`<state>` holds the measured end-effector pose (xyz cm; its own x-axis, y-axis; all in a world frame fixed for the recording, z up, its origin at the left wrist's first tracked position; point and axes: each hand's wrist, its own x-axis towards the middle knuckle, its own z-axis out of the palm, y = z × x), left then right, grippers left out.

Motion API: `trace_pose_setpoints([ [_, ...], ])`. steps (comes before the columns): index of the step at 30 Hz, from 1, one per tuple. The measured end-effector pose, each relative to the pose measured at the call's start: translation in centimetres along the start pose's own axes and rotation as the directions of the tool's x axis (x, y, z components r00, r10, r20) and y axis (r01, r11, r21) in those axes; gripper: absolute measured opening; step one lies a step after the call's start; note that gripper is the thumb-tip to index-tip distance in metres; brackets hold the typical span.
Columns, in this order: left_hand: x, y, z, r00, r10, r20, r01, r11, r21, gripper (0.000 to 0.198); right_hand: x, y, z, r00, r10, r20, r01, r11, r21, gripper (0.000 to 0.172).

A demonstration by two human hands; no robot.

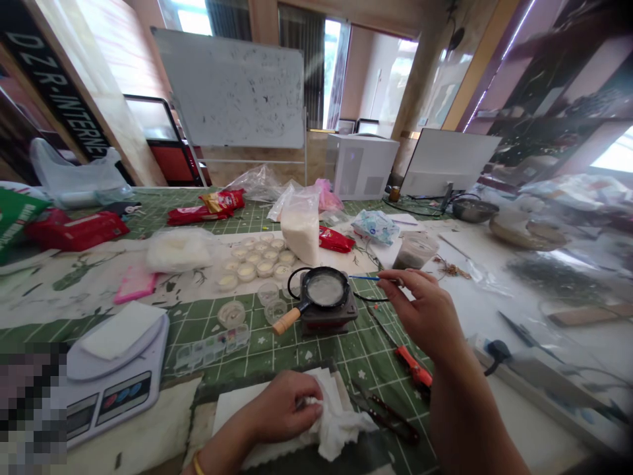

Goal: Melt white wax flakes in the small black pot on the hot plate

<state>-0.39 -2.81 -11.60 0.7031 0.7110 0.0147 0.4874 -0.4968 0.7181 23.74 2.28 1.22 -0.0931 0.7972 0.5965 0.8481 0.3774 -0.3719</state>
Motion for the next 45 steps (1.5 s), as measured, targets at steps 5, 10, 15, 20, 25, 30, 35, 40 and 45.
trace_pose_setpoints([
  [5, 0.1, 0.1, 0.0, 1.000, 0.004, -0.003, -0.004, 1.000, 0.005, 0.015, 0.0, -0.2, -0.2, 0.995, -0.022, 0.098, 0.015, 0.998, 0.069, 0.017],
  [10, 0.0, 0.2, -0.1, 1.000, 0.012, 0.001, -0.012, 1.000, -0.006, 0.014, 0.1, -0.5, -0.2, 0.997, -0.002, 0.079, -0.004, 0.997, 0.074, 0.018],
  [15, -0.1, 0.2, -0.1, 1.000, 0.000, -0.007, 0.000, 1.000, 0.015, 0.014, 0.3, -0.3, 0.3, 0.966, -0.022, 0.259, 0.006, 0.998, 0.060, 0.020],
  [20, -0.1, 0.1, -0.1, 1.000, -0.001, -0.010, 0.001, 0.999, 0.032, 0.015, 0.3, -0.3, 0.3, 0.983, 0.005, 0.185, -0.011, 0.999, 0.033, 0.022],
  [25, -0.1, -0.1, 0.1, 1.000, -0.007, -0.002, 0.007, 1.000, 0.016, 0.015, 0.3, -0.8, 1.0, 0.936, -0.090, 0.341, 0.046, 0.990, 0.136, 0.021],
  [30, -0.1, -0.1, 0.0, 1.000, -0.010, 0.000, 0.010, 1.000, 0.013, 0.015, 0.2, -0.6, 1.3, 0.936, -0.023, 0.352, 0.025, 1.000, -0.001, 0.024],
  [35, 0.0, 0.1, 0.0, 1.000, -0.010, -0.005, 0.010, 1.000, 0.004, 0.014, -0.1, -0.7, 1.0, 0.900, -0.144, 0.412, 0.105, 0.988, 0.115, 0.023],
  [40, -0.1, 0.1, 0.0, 1.000, -0.003, -0.013, 0.003, 1.000, 0.023, 0.014, 0.0, -0.6, 1.2, 0.928, -0.037, 0.370, 0.038, 0.999, 0.004, 0.024],
  [45, -0.1, 0.0, 0.1, 1.000, -0.013, -0.009, 0.013, 1.000, 0.021, 0.015, -0.1, -0.9, 1.3, 0.875, -0.180, 0.450, 0.129, 0.981, 0.142, 0.025],
])
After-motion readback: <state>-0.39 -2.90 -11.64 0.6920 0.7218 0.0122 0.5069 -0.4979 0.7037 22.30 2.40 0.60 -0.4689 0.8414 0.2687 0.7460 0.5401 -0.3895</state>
